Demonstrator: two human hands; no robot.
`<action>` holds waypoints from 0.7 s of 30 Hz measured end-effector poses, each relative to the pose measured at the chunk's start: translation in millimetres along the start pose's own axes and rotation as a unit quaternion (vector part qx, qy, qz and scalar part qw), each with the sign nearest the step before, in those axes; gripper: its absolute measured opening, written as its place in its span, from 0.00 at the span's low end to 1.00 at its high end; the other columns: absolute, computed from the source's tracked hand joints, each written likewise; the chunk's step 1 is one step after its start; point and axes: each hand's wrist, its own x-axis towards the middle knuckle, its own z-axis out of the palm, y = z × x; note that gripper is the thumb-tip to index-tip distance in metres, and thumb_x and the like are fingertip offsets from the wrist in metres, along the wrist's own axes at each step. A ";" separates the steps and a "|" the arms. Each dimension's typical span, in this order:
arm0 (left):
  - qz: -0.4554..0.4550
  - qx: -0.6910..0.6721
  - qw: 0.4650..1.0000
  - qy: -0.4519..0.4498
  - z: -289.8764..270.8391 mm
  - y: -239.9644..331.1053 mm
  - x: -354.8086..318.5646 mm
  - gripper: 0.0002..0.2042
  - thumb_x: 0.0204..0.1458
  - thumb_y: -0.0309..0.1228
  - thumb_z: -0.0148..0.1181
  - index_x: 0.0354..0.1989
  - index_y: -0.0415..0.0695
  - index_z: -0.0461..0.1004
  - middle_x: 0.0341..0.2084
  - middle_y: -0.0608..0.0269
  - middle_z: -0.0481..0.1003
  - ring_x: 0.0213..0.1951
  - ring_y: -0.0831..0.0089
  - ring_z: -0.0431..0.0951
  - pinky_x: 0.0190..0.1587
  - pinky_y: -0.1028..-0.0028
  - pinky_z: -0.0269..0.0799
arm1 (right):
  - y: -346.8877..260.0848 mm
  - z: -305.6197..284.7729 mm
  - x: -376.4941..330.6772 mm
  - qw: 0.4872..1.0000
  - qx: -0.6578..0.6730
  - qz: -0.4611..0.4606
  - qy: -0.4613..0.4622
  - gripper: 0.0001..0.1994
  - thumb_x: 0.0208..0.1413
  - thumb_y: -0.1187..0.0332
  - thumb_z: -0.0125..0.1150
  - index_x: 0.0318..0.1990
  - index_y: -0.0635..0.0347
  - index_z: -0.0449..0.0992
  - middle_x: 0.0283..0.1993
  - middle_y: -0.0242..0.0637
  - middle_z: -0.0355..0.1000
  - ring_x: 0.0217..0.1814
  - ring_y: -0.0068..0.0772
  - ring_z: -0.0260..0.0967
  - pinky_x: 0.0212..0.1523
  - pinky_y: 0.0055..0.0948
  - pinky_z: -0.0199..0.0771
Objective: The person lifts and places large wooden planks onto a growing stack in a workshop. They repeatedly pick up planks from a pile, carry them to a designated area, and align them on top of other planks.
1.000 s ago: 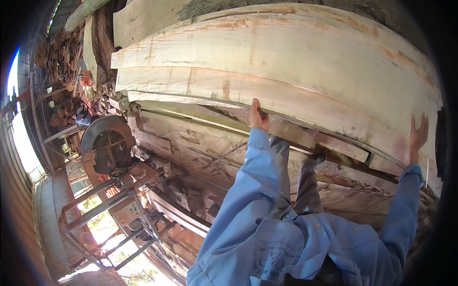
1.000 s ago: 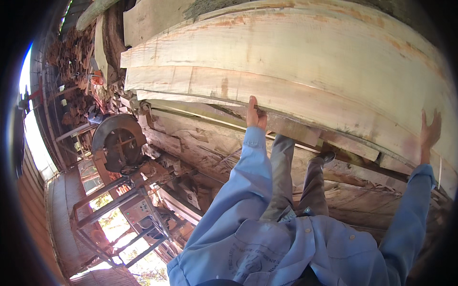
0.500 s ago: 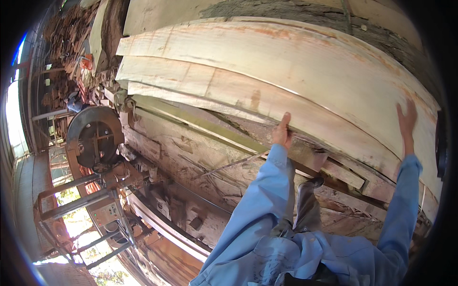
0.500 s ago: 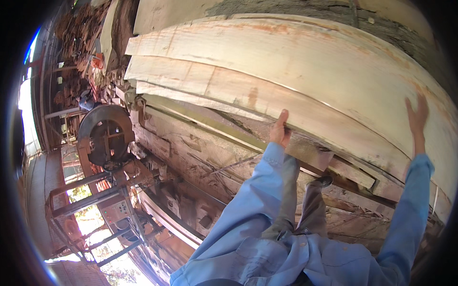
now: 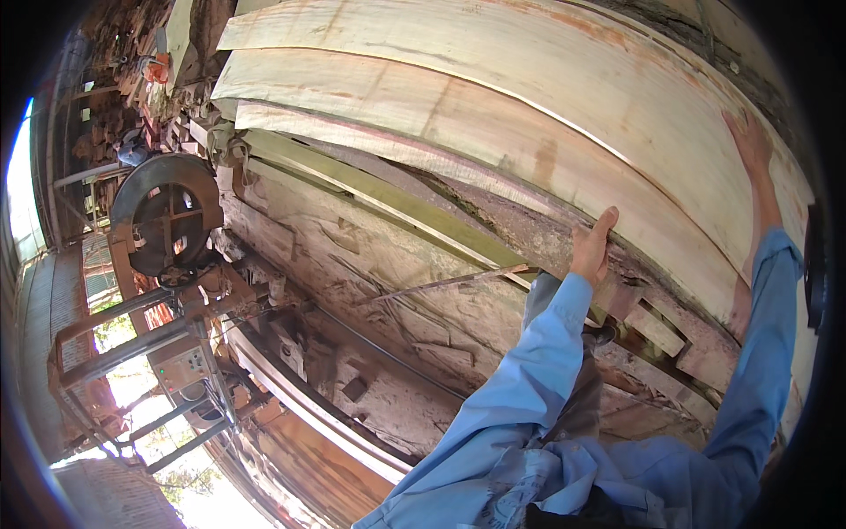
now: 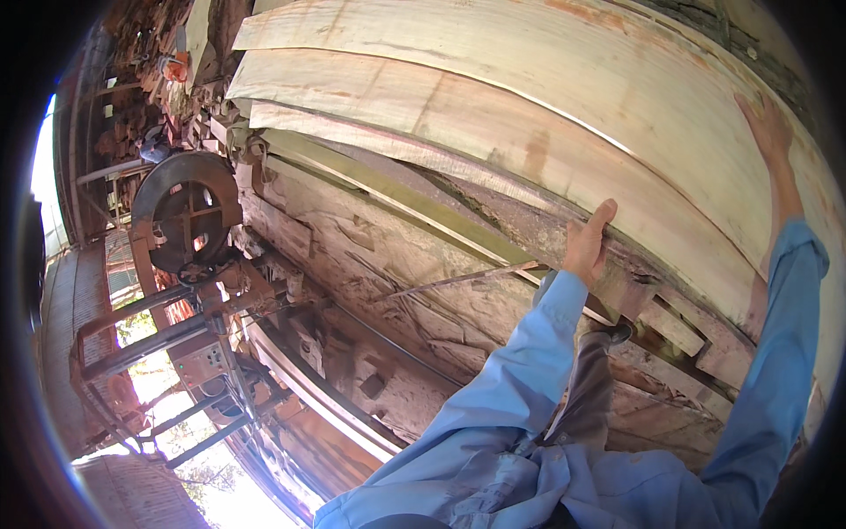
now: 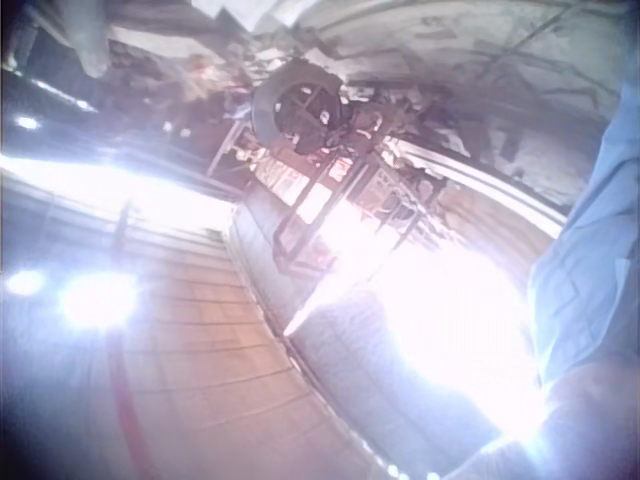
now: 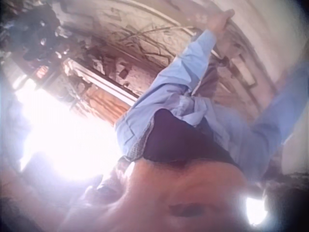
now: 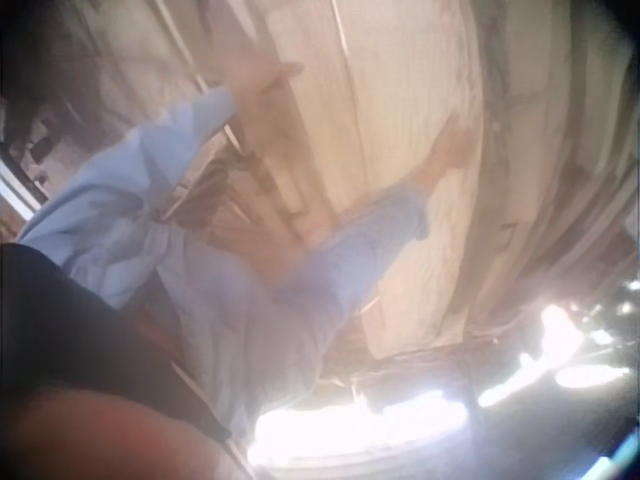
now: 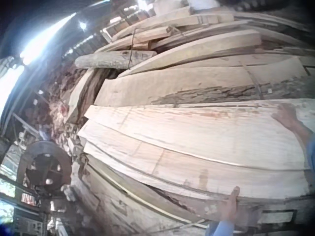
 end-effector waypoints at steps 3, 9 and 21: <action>-0.044 0.033 0.998 -0.017 -3.0 6.5 -0.4 0.30 0.38 0.41 0.72 0.44 0.35 0.65 0.28 0.65 0.72 0.23 0.84 0.68 0.21 0.84 0.62 | -0.5 6.2 3.0 1.000 -0.010 -0.018 0.004 0.45 0.45 0.29 0.43 0.59 0.60 0.62 0.62 0.47 0.59 0.65 0.44 0.55 0.62 0.43 0.51; -0.046 -0.075 0.996 0.009 13.1 8.6 -6.2 0.31 0.41 0.37 0.71 0.48 0.29 0.64 0.29 0.65 0.72 0.17 0.87 0.63 0.15 0.87 0.57 | -8.4 -1.9 -1.5 0.997 -0.055 -0.026 0.039 0.40 0.47 0.34 0.49 0.54 0.64 0.67 0.56 0.49 0.65 0.59 0.46 0.61 0.60 0.43 0.55; -0.038 0.042 0.998 0.013 4.1 9.5 -7.2 0.22 0.41 0.38 0.70 0.38 0.37 0.68 0.25 0.71 0.67 0.17 0.86 0.62 0.18 0.83 0.60 | -10.1 -8.4 -6.4 0.995 0.015 -0.034 0.089 0.38 0.47 0.36 0.52 0.51 0.66 0.69 0.55 0.50 0.66 0.58 0.46 0.62 0.58 0.41 0.58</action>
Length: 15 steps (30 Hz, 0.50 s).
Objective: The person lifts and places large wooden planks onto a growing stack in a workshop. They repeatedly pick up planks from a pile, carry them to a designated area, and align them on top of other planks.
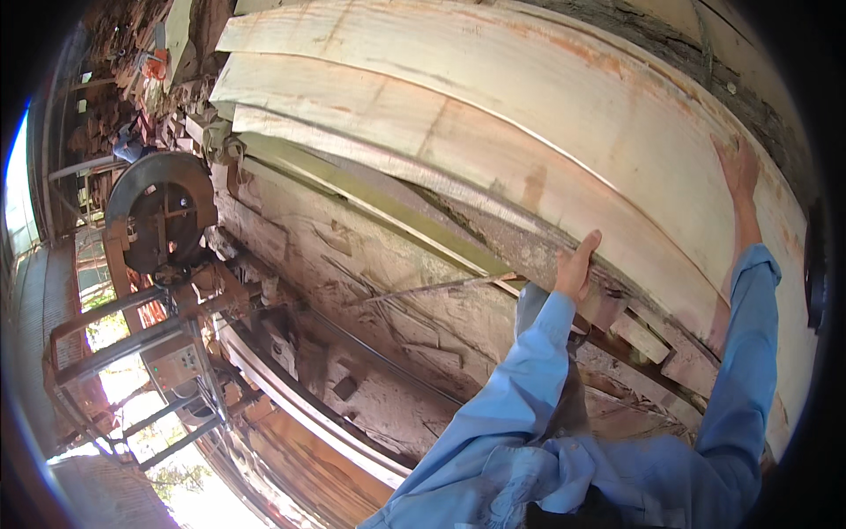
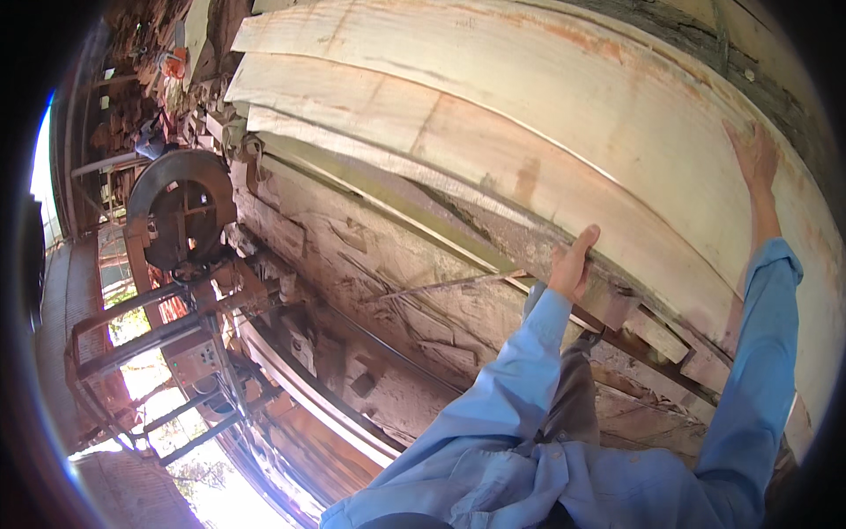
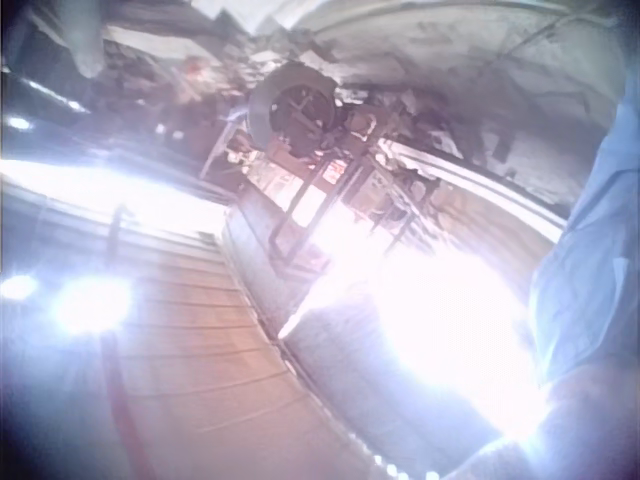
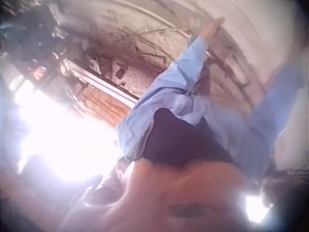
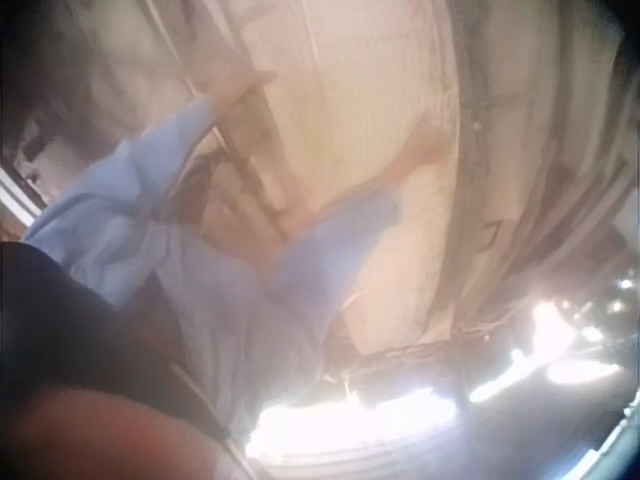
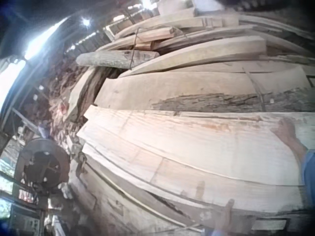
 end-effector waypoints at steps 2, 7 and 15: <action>0.027 -0.047 0.999 0.011 0.1 -5.7 -1.5 0.20 0.42 0.38 0.69 0.35 0.39 0.67 0.24 0.71 0.66 0.17 0.86 0.62 0.18 0.82 0.61 | 4.0 -0.7 -0.7 0.999 0.051 -0.001 0.015 0.40 0.46 0.35 0.51 0.51 0.68 0.69 0.54 0.52 0.66 0.58 0.47 0.62 0.58 0.40 0.58; 0.055 -0.082 0.995 -0.033 0.0 -8.6 -2.5 0.23 0.44 0.36 0.68 0.43 0.34 0.67 0.34 0.63 0.72 0.29 0.78 0.73 0.26 0.81 0.69 | 0.0 -0.2 -1.1 0.999 0.033 -0.006 -0.018 0.38 0.46 0.37 0.54 0.49 0.69 0.70 0.51 0.52 0.68 0.56 0.48 0.63 0.57 0.41 0.59; -0.041 -0.070 0.996 -0.048 -9.9 -9.0 4.6 0.30 0.46 0.35 0.66 0.52 0.27 0.62 0.45 0.55 0.71 0.46 0.72 0.72 0.47 0.77 0.69 | -14.3 -6.8 -0.7 0.999 0.043 0.009 -0.032 0.35 0.46 0.40 0.57 0.50 0.64 0.69 0.52 0.48 0.67 0.56 0.46 0.63 0.56 0.40 0.59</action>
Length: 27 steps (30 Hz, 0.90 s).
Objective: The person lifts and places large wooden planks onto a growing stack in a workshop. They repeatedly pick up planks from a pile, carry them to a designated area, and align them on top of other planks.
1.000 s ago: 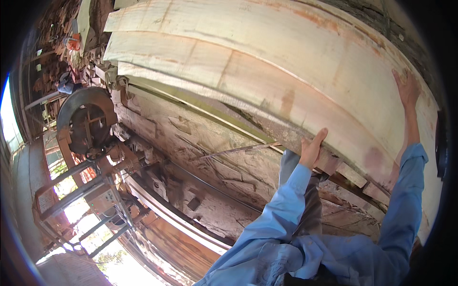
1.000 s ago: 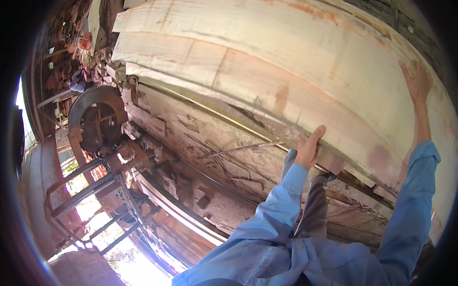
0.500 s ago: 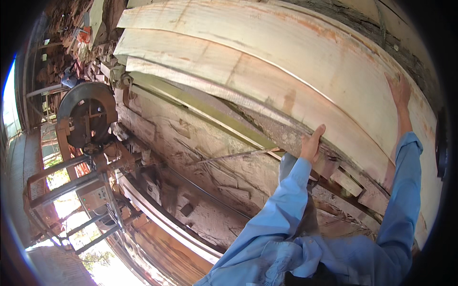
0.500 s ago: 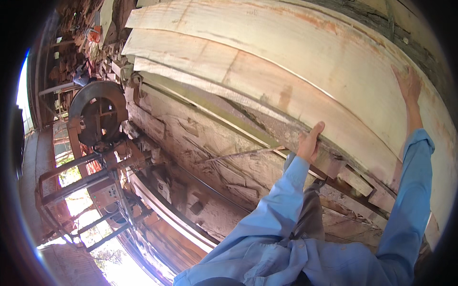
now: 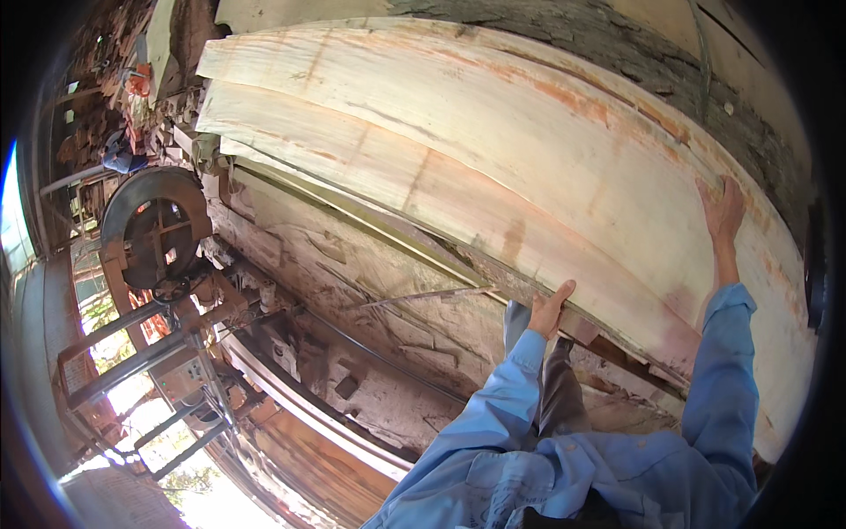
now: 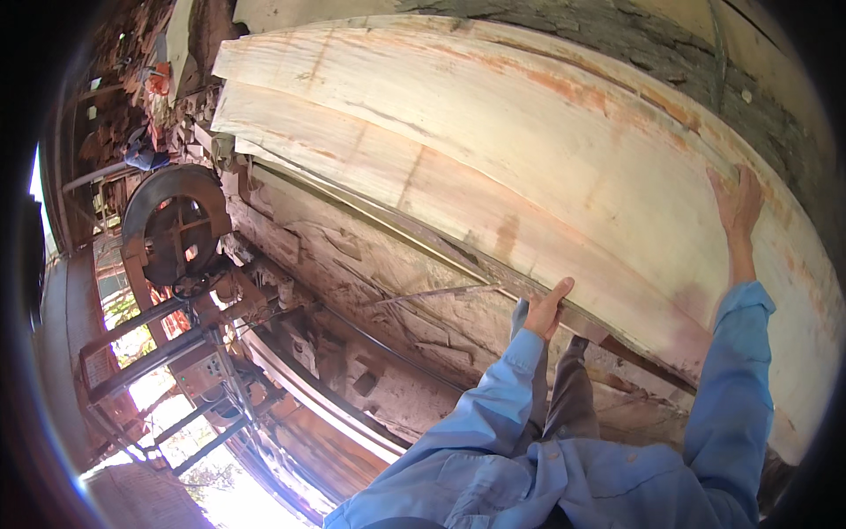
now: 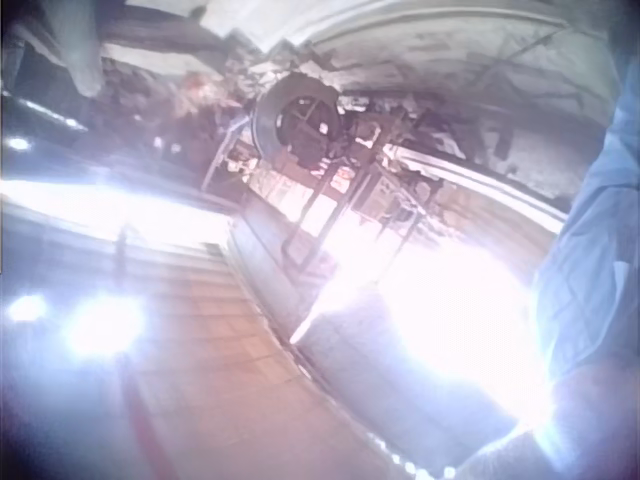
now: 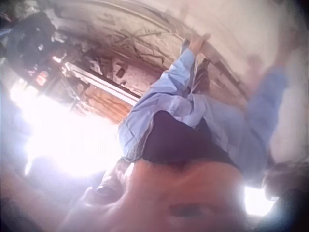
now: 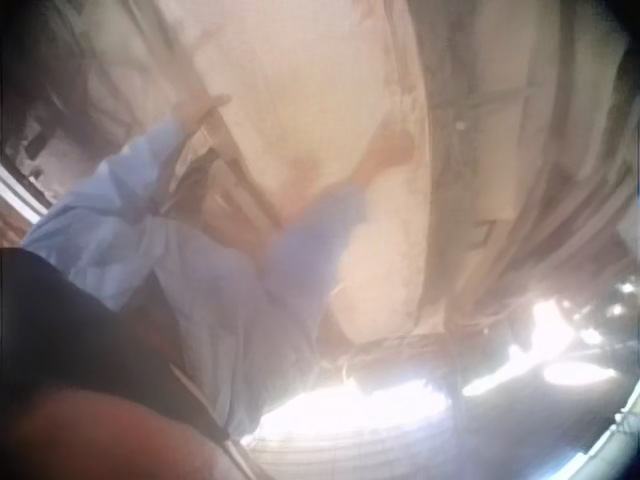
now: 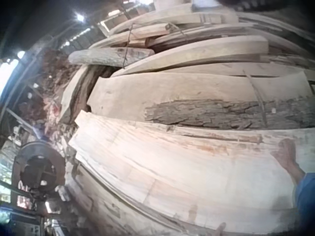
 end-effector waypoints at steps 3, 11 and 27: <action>-0.006 0.079 0.996 0.028 -1.2 2.5 4.0 0.30 0.48 0.36 0.64 0.52 0.26 0.61 0.46 0.54 0.70 0.46 0.68 0.73 0.46 0.76 0.70 | 4.1 2.9 -1.7 1.000 0.000 0.006 -0.004 0.34 0.46 0.40 0.57 0.50 0.63 0.70 0.53 0.47 0.67 0.57 0.45 0.62 0.56 0.40 0.59; 0.151 0.134 0.979 -0.032 -151.5 -45.8 -53.5 0.27 0.54 0.40 0.56 0.56 0.32 0.62 0.44 0.51 0.73 0.42 0.64 0.76 0.43 0.70 0.75 | 21.2 32.6 5.0 0.999 -0.025 0.016 0.018 0.38 0.48 0.36 0.50 0.51 0.64 0.70 0.52 0.49 0.69 0.54 0.48 0.66 0.54 0.42 0.63; -0.034 -0.467 0.800 0.375 -513.4 -590.8 -349.5 0.13 0.49 0.35 0.57 0.36 0.38 0.71 0.25 0.55 0.75 0.18 0.61 0.74 0.16 0.67 0.67 | -96.5 -64.2 -468.7 0.891 0.168 -0.395 -0.151 0.29 0.56 0.50 0.53 0.54 0.69 0.64 0.58 0.55 0.61 0.61 0.54 0.56 0.60 0.45 0.55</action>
